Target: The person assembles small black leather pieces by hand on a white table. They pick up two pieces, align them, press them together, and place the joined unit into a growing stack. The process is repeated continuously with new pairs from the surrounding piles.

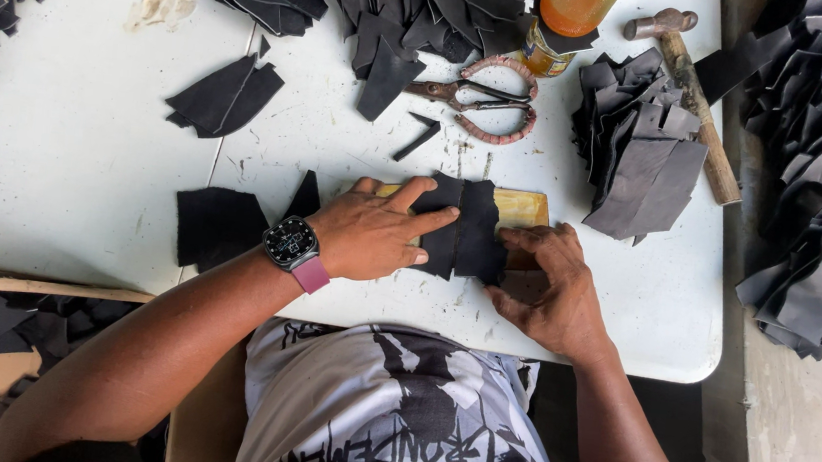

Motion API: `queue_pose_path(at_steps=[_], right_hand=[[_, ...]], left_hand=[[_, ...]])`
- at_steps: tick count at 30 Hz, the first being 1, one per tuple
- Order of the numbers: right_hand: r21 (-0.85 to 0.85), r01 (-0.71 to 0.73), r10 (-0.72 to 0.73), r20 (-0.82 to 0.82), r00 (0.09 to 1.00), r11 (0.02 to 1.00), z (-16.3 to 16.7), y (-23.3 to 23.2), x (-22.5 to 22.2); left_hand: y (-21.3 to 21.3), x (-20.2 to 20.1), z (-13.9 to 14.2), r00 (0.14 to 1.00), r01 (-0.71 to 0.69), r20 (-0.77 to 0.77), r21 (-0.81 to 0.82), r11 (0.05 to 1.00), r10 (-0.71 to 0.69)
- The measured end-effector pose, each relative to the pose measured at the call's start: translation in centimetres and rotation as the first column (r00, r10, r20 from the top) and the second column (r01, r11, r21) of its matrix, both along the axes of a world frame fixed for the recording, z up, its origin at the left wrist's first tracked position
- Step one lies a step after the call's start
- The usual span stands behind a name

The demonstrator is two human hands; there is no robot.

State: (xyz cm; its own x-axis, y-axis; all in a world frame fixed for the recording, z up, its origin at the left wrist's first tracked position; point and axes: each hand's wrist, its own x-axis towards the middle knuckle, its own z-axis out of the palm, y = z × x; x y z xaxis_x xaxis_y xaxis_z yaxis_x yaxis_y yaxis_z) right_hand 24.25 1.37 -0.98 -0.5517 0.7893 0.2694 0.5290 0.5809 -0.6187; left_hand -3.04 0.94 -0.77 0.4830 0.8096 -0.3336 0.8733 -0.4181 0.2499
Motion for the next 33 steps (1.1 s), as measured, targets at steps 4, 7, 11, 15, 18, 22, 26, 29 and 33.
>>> queue_pose_path(at_steps=[4, 7, 11, 15, 18, 22, 26, 29, 33], right_hand=[[0.000, 0.010, -0.010, 0.033, 0.999, 1.000, -0.25, 0.05, -0.05], [0.013, -0.007, 0.006, 0.021, 1.000, 1.000, -0.27, 0.05, -0.01], [0.024, -0.009, 0.009, 0.016, 1.000, 1.000, -0.21, 0.08, 0.00], [0.021, -0.006, 0.005, 0.023, 1.000, 1.000, -0.26, 0.11, -0.10], [-0.002, 0.005, -0.005, 0.055, 0.998, 1.000, -0.38, 0.13, -0.12], [0.031, -0.016, 0.015, 0.056, 0.998, 0.999, -0.51, 0.15, -0.12], [0.016, -0.036, 0.035, 0.094, 0.995, 0.999, -0.48, 0.22, -0.25], [0.023, -0.060, 0.057, 0.118, 0.991, 0.998, -0.35, 0.28, -0.39], [0.004, -0.073, 0.071, 0.160, 0.985, 0.997, -0.07, 0.24, -0.44]], left_hand=[[0.10, 0.05, -0.09, 1.000, -0.016, -0.014, -0.020, 1.000, 0.016], [0.10, 0.00, -0.23, 1.000, -0.009, 0.004, 0.006, 1.000, 0.009], [0.06, -0.09, -0.30, 1.000, -0.006, 0.007, 0.001, 1.000, 0.006], [0.05, -0.13, -0.23, 1.000, -0.006, 0.011, 0.015, 1.000, 0.006], [0.07, -0.16, -0.20, 1.000, -0.015, 0.012, 0.007, 1.000, 0.015], [0.08, -0.30, -0.29, 0.997, -0.025, 0.069, 0.027, 0.999, 0.023], [0.09, -0.53, -0.40, 0.993, -0.032, 0.112, 0.042, 0.999, 0.027], [0.03, -0.73, -0.43, 0.988, -0.046, 0.150, 0.044, 0.998, 0.039], [0.11, -0.76, -0.38, 0.987, -0.048, 0.152, 0.029, 0.998, 0.043]])
